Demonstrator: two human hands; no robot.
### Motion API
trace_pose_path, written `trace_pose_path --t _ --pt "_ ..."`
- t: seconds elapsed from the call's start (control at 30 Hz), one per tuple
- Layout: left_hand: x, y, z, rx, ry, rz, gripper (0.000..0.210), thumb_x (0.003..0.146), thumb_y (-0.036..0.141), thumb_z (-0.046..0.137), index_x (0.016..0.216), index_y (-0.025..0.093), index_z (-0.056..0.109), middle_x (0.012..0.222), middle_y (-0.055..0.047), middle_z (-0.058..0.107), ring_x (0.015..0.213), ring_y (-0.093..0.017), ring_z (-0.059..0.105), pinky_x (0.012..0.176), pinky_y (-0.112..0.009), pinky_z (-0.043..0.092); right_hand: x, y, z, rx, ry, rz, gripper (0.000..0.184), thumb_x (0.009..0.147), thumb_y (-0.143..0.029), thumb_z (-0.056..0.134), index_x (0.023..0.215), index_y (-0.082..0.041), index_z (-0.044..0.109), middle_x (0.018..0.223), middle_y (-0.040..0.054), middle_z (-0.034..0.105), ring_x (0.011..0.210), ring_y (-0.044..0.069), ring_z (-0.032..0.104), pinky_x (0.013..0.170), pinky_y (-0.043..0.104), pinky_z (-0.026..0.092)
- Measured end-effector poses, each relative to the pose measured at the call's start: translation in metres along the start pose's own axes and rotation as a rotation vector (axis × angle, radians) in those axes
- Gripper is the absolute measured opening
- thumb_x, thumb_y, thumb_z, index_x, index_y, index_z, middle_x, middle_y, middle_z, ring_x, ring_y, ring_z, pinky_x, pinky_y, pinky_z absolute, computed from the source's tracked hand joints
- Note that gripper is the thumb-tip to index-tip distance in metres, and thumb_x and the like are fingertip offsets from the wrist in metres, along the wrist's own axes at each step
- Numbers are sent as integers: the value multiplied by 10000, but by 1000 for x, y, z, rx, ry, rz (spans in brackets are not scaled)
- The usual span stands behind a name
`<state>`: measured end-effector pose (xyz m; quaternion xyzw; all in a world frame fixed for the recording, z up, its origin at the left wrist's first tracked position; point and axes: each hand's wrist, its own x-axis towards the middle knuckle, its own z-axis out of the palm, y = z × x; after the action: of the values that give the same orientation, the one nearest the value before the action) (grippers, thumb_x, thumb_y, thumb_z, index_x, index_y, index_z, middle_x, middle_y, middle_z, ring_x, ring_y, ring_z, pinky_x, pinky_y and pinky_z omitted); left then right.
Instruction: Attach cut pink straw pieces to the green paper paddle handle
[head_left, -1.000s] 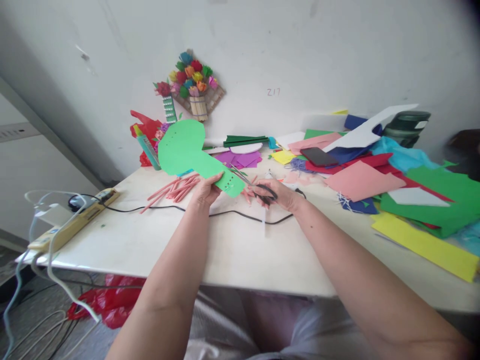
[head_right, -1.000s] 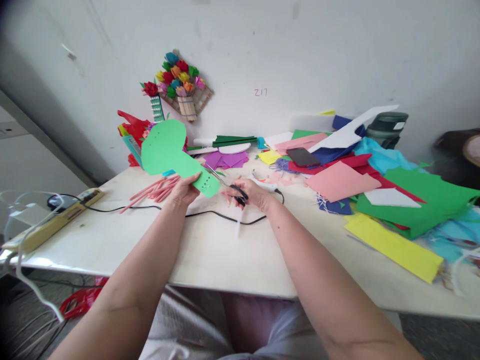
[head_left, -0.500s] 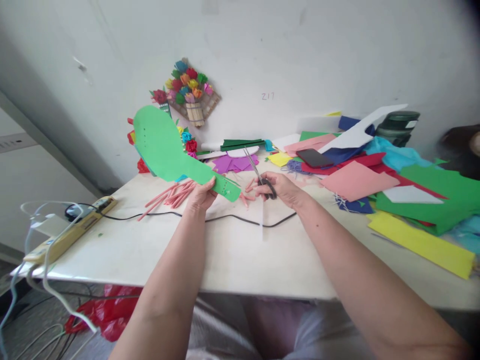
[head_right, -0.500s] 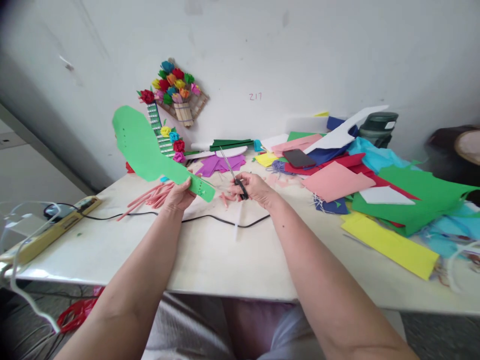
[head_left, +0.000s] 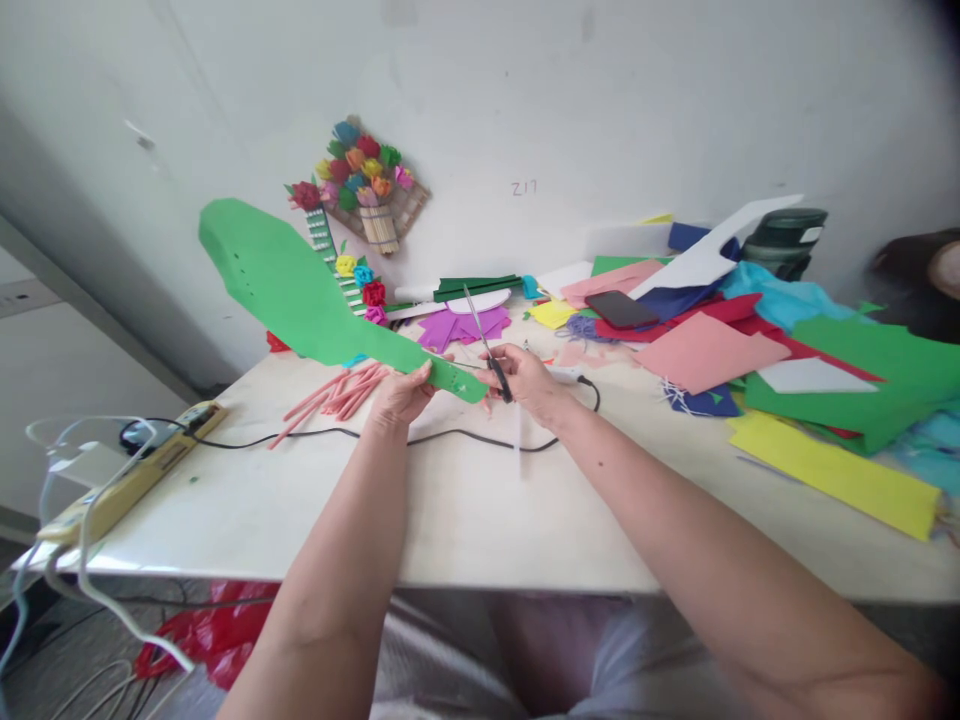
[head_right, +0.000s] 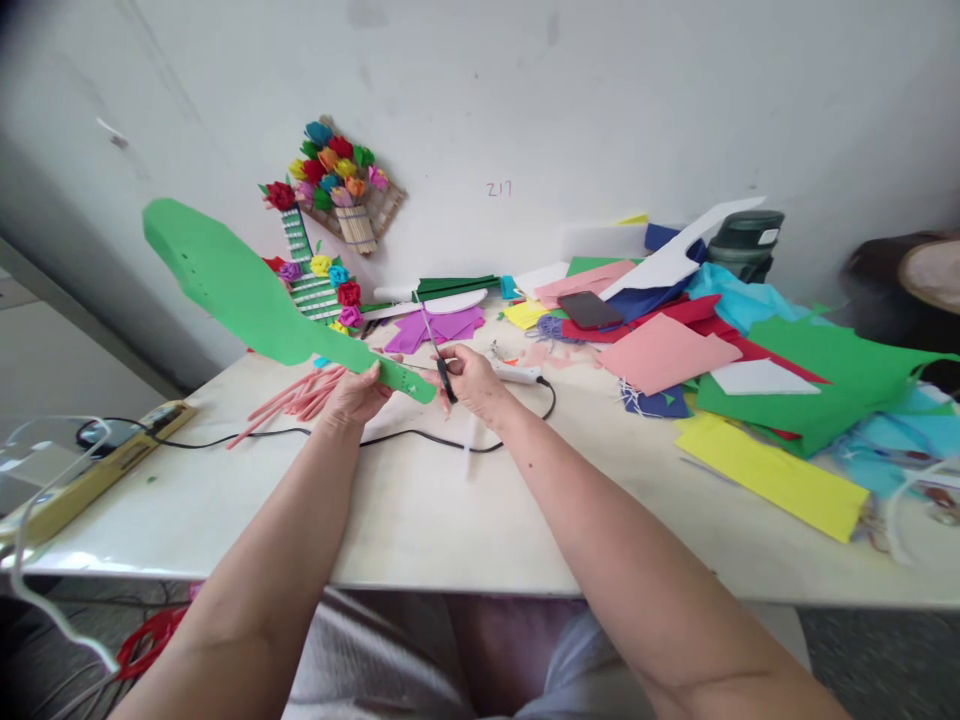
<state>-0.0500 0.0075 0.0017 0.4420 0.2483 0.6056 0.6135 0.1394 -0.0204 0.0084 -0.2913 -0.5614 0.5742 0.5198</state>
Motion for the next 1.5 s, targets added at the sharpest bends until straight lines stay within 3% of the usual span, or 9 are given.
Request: trace_pose_path --t 0.13,0.43,0.7,1.03,1.23,1.5 --pt "0 -1 1 8 -39 -4 308 517 160 791 771 168 617 714 -19 690 743 -192 654 776 -329 503 0 -1 0 -2 32 26 421 538 -312 762 857 -190 516 603 -64 556 449 81 522 435 223 432" --pt "1 -5 -2 35 -83 -30 294 529 176 785 768 150 617 770 -52 692 810 -214 649 809 -361 496 -2 -6 4 -70 67 103 453 511 -323 766 872 -178 534 555 -73 534 394 61 452 350 187 305" --pt "2 -7 -2 34 -42 -33 289 543 166 776 784 143 618 775 -64 687 748 -197 650 753 -324 505 -3 -4 2 -77 43 90 382 573 -315 724 876 -179 534 571 -62 535 402 63 457 355 193 328" --pt "3 -5 -2 -26 13 20 314 552 125 759 823 164 604 742 -8 671 711 -153 643 743 -285 511 -5 -4 0 22 -44 62 390 578 -261 727 883 -173 500 590 -48 559 404 92 513 379 235 430" --pt "7 -7 -3 -59 102 60 369 559 65 731 902 153 625 774 -14 677 692 -137 633 696 -252 517 -4 -4 0 6 92 103 421 524 -189 767 859 -170 512 608 -40 563 456 113 573 304 181 364" --pt "7 -7 0 -46 123 31 444 569 50 707 992 152 616 794 -12 681 701 -144 643 759 -282 512 -1 -5 -1 31 183 170 378 558 -145 742 855 -170 509 595 -18 580 458 132 601 245 142 216"
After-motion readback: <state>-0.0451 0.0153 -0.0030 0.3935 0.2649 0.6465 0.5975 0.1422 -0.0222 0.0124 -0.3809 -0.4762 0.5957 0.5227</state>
